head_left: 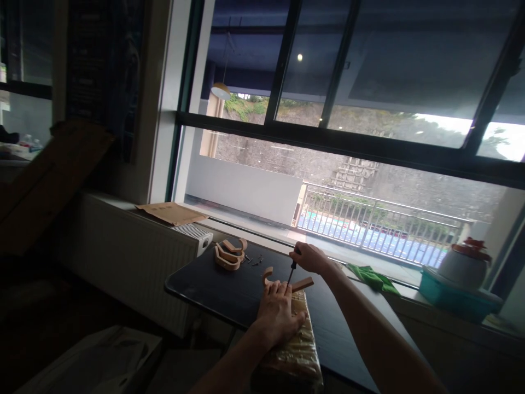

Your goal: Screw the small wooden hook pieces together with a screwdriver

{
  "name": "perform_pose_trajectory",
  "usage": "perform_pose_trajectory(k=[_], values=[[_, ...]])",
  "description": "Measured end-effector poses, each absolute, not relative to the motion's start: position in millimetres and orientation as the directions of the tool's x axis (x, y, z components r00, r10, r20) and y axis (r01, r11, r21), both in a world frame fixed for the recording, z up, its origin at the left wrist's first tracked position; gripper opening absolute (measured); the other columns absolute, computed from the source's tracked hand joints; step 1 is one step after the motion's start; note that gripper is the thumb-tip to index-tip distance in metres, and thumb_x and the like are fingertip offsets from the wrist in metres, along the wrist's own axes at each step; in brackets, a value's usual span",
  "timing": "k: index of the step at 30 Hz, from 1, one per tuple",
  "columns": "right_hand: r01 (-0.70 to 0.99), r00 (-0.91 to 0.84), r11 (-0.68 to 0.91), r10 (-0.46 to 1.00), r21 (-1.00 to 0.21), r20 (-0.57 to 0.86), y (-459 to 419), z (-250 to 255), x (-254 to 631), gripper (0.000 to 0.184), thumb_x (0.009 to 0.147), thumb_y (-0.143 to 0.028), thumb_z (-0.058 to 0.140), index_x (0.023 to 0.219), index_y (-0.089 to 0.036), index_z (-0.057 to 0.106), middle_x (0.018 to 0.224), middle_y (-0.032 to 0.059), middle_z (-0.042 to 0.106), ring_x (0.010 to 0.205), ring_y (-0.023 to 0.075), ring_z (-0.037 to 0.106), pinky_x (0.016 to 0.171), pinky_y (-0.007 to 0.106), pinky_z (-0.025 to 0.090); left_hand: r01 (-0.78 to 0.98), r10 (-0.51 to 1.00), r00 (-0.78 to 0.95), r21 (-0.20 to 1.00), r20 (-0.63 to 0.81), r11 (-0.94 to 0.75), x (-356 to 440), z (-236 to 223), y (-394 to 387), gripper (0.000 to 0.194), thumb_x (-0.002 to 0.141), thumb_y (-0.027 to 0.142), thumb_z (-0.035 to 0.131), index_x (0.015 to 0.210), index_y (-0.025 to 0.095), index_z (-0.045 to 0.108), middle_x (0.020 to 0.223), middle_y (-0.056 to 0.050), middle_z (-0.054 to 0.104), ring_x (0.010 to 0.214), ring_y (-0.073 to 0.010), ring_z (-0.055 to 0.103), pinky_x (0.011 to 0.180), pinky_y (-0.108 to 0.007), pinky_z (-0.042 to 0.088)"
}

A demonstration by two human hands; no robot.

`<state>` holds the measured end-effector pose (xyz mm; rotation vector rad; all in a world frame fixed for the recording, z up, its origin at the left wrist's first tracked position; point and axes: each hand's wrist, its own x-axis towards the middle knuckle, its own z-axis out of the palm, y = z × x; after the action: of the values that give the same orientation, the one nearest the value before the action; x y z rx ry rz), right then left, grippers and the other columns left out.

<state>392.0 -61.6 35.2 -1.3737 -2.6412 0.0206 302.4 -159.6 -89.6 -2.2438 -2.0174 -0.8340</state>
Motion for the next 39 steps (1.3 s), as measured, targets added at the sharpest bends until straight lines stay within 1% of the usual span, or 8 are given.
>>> perform_pose_trajectory(k=[5, 13, 20, 26, 30, 36, 39], values=[[0.77, -0.62, 0.629, 0.777, -0.104, 0.105, -60.4, 38.8, 393.7, 0.028, 0.09, -0.033, 0.053, 0.112, -0.016, 0.057, 0.109, 0.0065, 0.06, 0.09, 0.0176, 0.061, 0.077, 0.038, 0.052, 0.927, 0.924, 0.029, 0.335, 0.381, -0.167, 302.2, -89.8, -159.6, 0.076, 0.082, 0.061, 0.036, 0.135, 0.008, 0.044, 0.137, -0.015, 0.045, 0.129, -0.0326, 0.032, 0.11, -0.045, 0.016], [0.806, -0.566, 0.577, 0.817, -0.13, 0.116, -56.6, 30.7, 395.2, 0.029, 0.091, -0.034, 0.052, 0.114, -0.016, 0.056, 0.111, 0.007, 0.06, 0.091, 0.0179, 0.061, 0.077, 0.038, 0.051, 0.926, 0.925, 0.033, 0.337, 0.379, -0.171, 302.9, -88.9, -161.7, 0.076, 0.082, 0.061, 0.037, 0.135, 0.007, 0.044, 0.137, -0.015, 0.045, 0.129, -0.0324, 0.032, 0.11, -0.045, 0.016], [0.763, -0.629, 0.633, 0.774, -0.134, 0.072, -58.1, 41.7, 393.5, 0.028, 0.09, -0.033, 0.053, 0.112, -0.016, 0.057, 0.11, 0.0066, 0.06, 0.09, 0.0176, 0.061, 0.077, 0.038, 0.052, 0.926, 0.924, 0.032, 0.337, 0.38, -0.171, 301.9, -87.7, -160.5, 0.075, 0.083, 0.061, 0.037, 0.135, 0.009, 0.044, 0.138, -0.015, 0.045, 0.129, -0.0325, 0.032, 0.11, -0.046, 0.016], [0.791, -0.589, 0.596, 0.803, -0.14, 0.091, -55.3, 33.3, 395.1, 0.029, 0.091, -0.034, 0.052, 0.113, -0.016, 0.056, 0.11, 0.0069, 0.06, 0.09, 0.0177, 0.061, 0.077, 0.038, 0.052, 0.924, 0.93, 0.034, 0.343, 0.367, -0.169, 302.5, -88.9, -160.6, 0.077, 0.083, 0.062, 0.035, 0.136, 0.007, 0.042, 0.137, -0.015, 0.045, 0.13, -0.0323, 0.031, 0.111, -0.045, 0.014], [0.807, -0.569, 0.579, 0.815, -0.118, 0.111, -57.5, 33.5, 395.5, 0.029, 0.091, -0.034, 0.052, 0.113, -0.016, 0.057, 0.11, 0.0069, 0.06, 0.09, 0.0177, 0.061, 0.077, 0.038, 0.051, 0.926, 0.929, 0.032, 0.34, 0.368, -0.166, 302.9, -87.3, -162.2, 0.076, 0.082, 0.062, 0.036, 0.135, 0.007, 0.043, 0.136, -0.016, 0.046, 0.129, -0.0319, 0.032, 0.111, -0.045, 0.014], [0.786, -0.602, 0.611, 0.791, -0.095, 0.109, -59.7, 42.2, 393.9, 0.028, 0.091, -0.034, 0.053, 0.112, -0.017, 0.057, 0.11, 0.0066, 0.06, 0.09, 0.0175, 0.061, 0.077, 0.038, 0.052, 0.925, 0.926, 0.036, 0.338, 0.376, -0.173, 302.5, -88.7, -161.3, 0.075, 0.084, 0.062, 0.033, 0.135, 0.008, 0.042, 0.138, -0.015, 0.044, 0.129, -0.0319, 0.032, 0.11, -0.045, 0.016], [0.781, -0.607, 0.616, 0.787, -0.105, 0.11, -58.3, 39.6, 392.8, 0.028, 0.091, -0.034, 0.052, 0.112, -0.017, 0.057, 0.11, 0.0066, 0.06, 0.09, 0.0174, 0.061, 0.077, 0.037, 0.052, 0.924, 0.925, 0.042, 0.338, 0.378, -0.18, 302.3, -90.8, -159.2, 0.077, 0.084, 0.062, 0.034, 0.135, 0.006, 0.042, 0.137, -0.016, 0.045, 0.129, -0.0327, 0.031, 0.11, -0.045, 0.014]])
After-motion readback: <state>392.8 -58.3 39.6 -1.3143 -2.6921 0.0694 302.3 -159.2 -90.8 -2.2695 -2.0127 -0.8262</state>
